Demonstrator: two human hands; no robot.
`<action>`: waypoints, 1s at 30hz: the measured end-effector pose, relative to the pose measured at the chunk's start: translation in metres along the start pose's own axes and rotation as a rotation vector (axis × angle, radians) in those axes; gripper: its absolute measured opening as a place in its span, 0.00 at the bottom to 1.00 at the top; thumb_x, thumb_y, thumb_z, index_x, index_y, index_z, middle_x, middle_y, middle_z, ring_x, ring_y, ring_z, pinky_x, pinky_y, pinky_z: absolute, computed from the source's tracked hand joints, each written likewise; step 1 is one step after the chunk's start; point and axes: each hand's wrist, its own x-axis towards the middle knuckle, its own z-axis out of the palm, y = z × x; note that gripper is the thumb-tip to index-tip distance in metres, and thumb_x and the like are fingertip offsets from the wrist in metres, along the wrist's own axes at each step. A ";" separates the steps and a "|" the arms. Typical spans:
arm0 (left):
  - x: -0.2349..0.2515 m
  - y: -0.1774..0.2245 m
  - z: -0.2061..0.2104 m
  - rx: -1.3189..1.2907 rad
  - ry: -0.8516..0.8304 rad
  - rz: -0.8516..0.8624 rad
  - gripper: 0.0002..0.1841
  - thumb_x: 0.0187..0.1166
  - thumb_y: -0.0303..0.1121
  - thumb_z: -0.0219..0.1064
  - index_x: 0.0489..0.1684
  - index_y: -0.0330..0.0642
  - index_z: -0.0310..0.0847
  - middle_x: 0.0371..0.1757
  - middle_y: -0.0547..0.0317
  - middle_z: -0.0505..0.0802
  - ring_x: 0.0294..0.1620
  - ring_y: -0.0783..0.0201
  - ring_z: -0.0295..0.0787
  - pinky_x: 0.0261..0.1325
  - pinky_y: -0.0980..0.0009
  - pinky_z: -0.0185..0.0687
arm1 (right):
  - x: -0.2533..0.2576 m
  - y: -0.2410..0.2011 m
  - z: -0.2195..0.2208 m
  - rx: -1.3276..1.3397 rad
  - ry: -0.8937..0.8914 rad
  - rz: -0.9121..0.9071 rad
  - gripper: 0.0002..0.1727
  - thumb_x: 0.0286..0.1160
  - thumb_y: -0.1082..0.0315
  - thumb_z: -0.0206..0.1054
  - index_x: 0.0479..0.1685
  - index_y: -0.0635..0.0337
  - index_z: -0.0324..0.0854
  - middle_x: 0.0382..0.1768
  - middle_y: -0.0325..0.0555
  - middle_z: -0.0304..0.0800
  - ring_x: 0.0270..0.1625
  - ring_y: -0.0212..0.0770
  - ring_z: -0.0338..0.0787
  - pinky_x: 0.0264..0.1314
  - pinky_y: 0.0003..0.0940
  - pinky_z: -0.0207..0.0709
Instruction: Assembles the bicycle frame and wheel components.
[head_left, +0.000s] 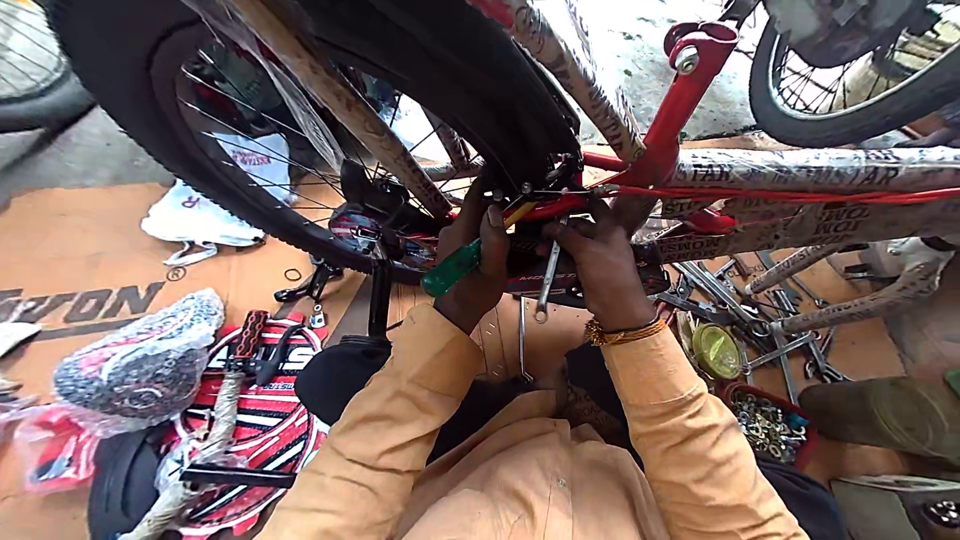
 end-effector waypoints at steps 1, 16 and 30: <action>0.000 0.000 0.000 -0.008 0.002 0.001 0.35 0.91 0.54 0.37 0.83 0.36 0.69 0.52 0.51 0.94 0.45 0.70 0.91 0.51 0.65 0.87 | 0.000 0.002 0.003 0.019 -0.028 -0.021 0.26 0.78 0.78 0.68 0.74 0.63 0.66 0.48 0.55 0.91 0.39 0.46 0.96 0.37 0.37 0.93; 0.000 -0.005 0.002 -0.063 0.031 0.016 0.34 0.92 0.53 0.39 0.84 0.36 0.68 0.52 0.51 0.95 0.44 0.71 0.91 0.51 0.66 0.88 | 0.015 -0.033 -0.063 -0.114 -0.216 0.070 0.13 0.86 0.73 0.58 0.61 0.64 0.82 0.39 0.47 0.92 0.25 0.31 0.82 0.26 0.24 0.78; -0.001 0.004 -0.004 -0.009 -0.022 -0.029 0.31 0.93 0.49 0.39 0.85 0.38 0.67 0.55 0.49 0.93 0.46 0.70 0.91 0.52 0.66 0.87 | -0.002 0.018 0.010 0.158 0.021 -0.080 0.30 0.75 0.81 0.68 0.76 0.61 0.62 0.48 0.53 0.89 0.41 0.44 0.93 0.42 0.38 0.92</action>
